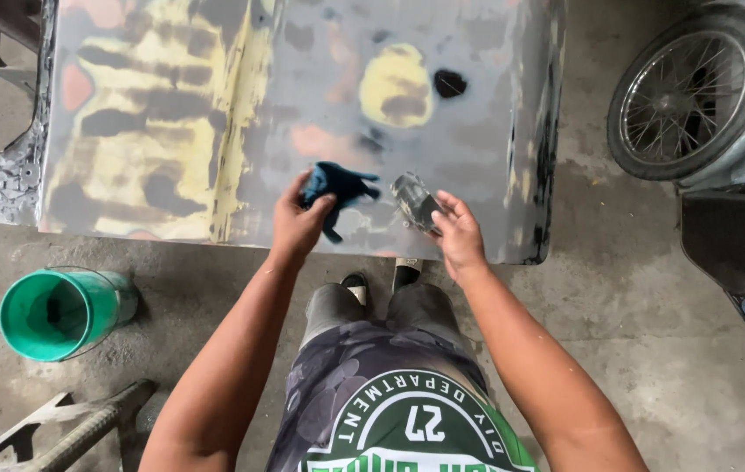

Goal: Sanding a car body part and wiping it down with water using a cloth.

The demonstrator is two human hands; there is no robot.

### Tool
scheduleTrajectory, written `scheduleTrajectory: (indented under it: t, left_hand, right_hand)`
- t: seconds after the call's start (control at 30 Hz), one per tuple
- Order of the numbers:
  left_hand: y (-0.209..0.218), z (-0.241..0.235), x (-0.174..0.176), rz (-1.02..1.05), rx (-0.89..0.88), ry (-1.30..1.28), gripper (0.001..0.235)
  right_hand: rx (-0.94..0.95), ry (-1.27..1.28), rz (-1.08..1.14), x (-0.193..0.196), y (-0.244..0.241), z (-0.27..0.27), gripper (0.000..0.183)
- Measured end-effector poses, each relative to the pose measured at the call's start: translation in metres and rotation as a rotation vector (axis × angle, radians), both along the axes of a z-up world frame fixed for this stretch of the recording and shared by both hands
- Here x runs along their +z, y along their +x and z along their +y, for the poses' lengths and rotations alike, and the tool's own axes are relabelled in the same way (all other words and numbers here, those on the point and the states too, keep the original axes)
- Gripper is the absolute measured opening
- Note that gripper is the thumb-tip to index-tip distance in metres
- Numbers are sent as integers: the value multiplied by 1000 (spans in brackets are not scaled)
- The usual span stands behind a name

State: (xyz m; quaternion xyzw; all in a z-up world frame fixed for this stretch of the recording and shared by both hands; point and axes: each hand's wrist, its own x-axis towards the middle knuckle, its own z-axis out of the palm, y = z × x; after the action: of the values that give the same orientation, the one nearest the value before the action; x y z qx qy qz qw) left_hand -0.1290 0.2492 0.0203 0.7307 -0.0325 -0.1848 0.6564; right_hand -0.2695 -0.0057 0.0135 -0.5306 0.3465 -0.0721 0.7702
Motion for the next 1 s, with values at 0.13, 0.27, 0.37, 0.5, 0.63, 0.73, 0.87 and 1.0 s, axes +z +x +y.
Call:
scheduleTrajectory:
  t: [0.13, 0.27, 0.37, 0.5, 0.63, 0.73, 0.87, 1.0]
  left_hand:
    - [-6, 8, 20, -396, 62, 514, 70]
    - [-11, -9, 26, -667, -192, 774, 77]
    - [6, -22, 7, -750, -419, 882, 74]
    - [44, -5, -36, -777, -618, 1025, 69]
    - [76, 54, -43, -598, -393, 970, 71]
    - [79, 69, -24, -481, -271, 1100, 68]
    - [79, 69, -31, -559, -240, 1108, 67]
    - [78, 76, -37, -616, -239, 1049, 67]
  right_hand:
    - [313, -1110, 319, -9, -21, -1, 56]
    - [594, -1366, 139, 0, -14, 7, 66]
    - [756, -1414, 146, -13, 0, 6, 71]
    - [910, -1504, 306, -34, 2, 3, 76]
    - [669, -1630, 331, -73, 21, -30, 77]
    - [527, -1395, 498, -64, 55, 6, 88]
    - [809, -1480, -41, -66, 51, 125, 81]
    - [1128, -1581, -241, -47, 37, 145, 87]
